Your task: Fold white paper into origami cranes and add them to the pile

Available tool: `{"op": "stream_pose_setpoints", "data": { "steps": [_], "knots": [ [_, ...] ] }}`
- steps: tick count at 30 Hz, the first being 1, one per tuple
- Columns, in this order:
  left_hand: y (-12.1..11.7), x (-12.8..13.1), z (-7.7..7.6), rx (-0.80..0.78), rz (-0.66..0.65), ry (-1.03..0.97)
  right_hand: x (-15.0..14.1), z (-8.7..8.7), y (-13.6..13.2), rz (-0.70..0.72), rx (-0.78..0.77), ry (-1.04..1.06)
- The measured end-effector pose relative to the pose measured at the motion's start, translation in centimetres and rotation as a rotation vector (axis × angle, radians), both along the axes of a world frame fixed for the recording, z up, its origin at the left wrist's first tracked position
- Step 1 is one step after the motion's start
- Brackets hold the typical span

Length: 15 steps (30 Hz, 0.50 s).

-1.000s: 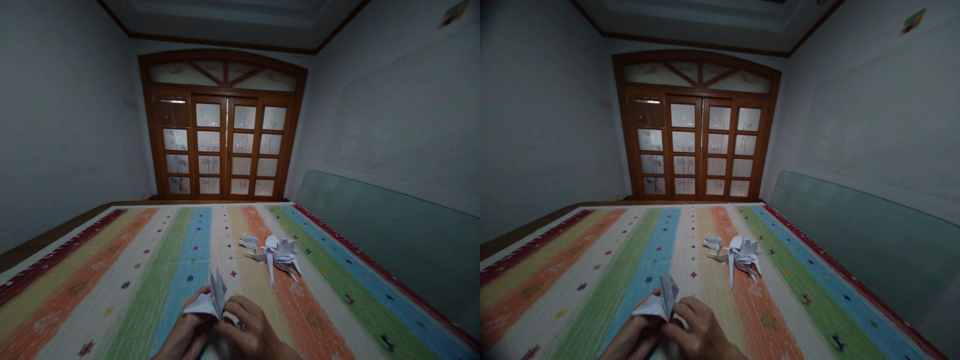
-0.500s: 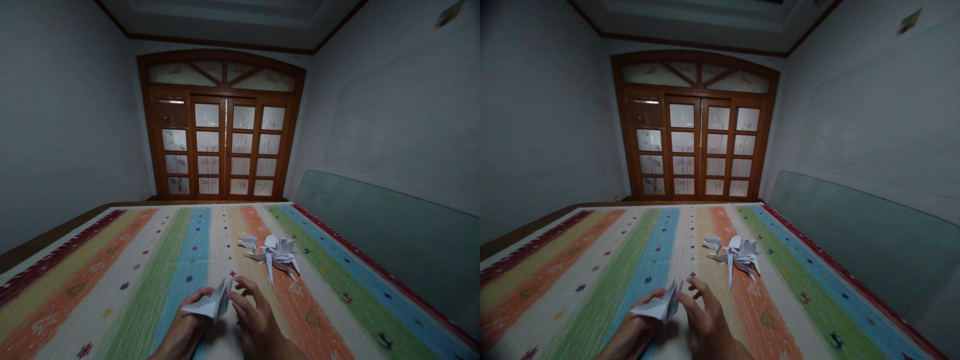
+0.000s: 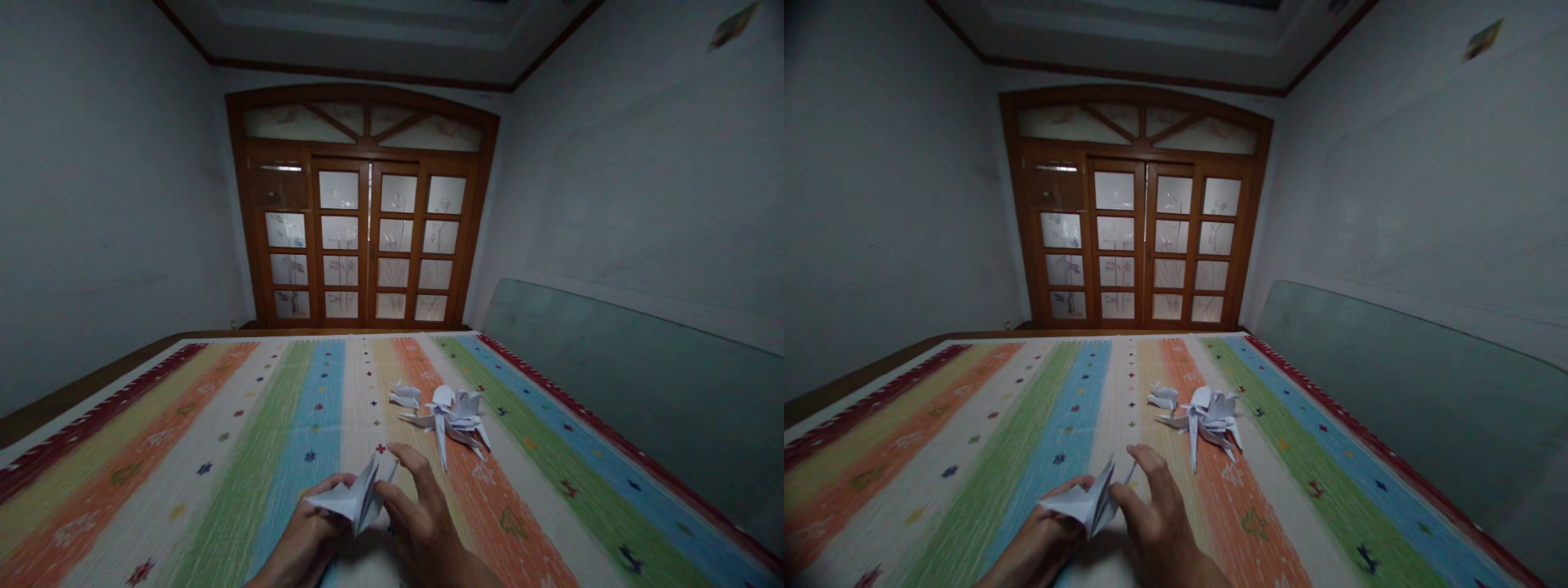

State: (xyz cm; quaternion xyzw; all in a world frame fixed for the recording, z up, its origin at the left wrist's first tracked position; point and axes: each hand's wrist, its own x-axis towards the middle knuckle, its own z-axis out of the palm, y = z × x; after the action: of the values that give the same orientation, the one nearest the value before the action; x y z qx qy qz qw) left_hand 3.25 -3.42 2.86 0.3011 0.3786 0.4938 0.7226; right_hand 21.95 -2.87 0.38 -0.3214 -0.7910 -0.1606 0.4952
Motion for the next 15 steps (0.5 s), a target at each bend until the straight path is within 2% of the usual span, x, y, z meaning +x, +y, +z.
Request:
{"op": "stream_pose_setpoints", "data": {
  "steps": [4,10,15],
  "knots": [
    [0.2,0.1,-0.4,-0.006,-0.017,-0.029,-0.1,-0.1,0.2,0.016,0.027,0.054],
    [0.8,0.1,-1.3,-0.016,-0.009,-0.054,-0.1,-0.2,0.2,0.063,-0.031,0.133],
    [0.5,0.0,-0.9,0.007,0.019,-0.043,0.1,-0.2,0.3,0.056,0.002,0.15]
  ]
}}
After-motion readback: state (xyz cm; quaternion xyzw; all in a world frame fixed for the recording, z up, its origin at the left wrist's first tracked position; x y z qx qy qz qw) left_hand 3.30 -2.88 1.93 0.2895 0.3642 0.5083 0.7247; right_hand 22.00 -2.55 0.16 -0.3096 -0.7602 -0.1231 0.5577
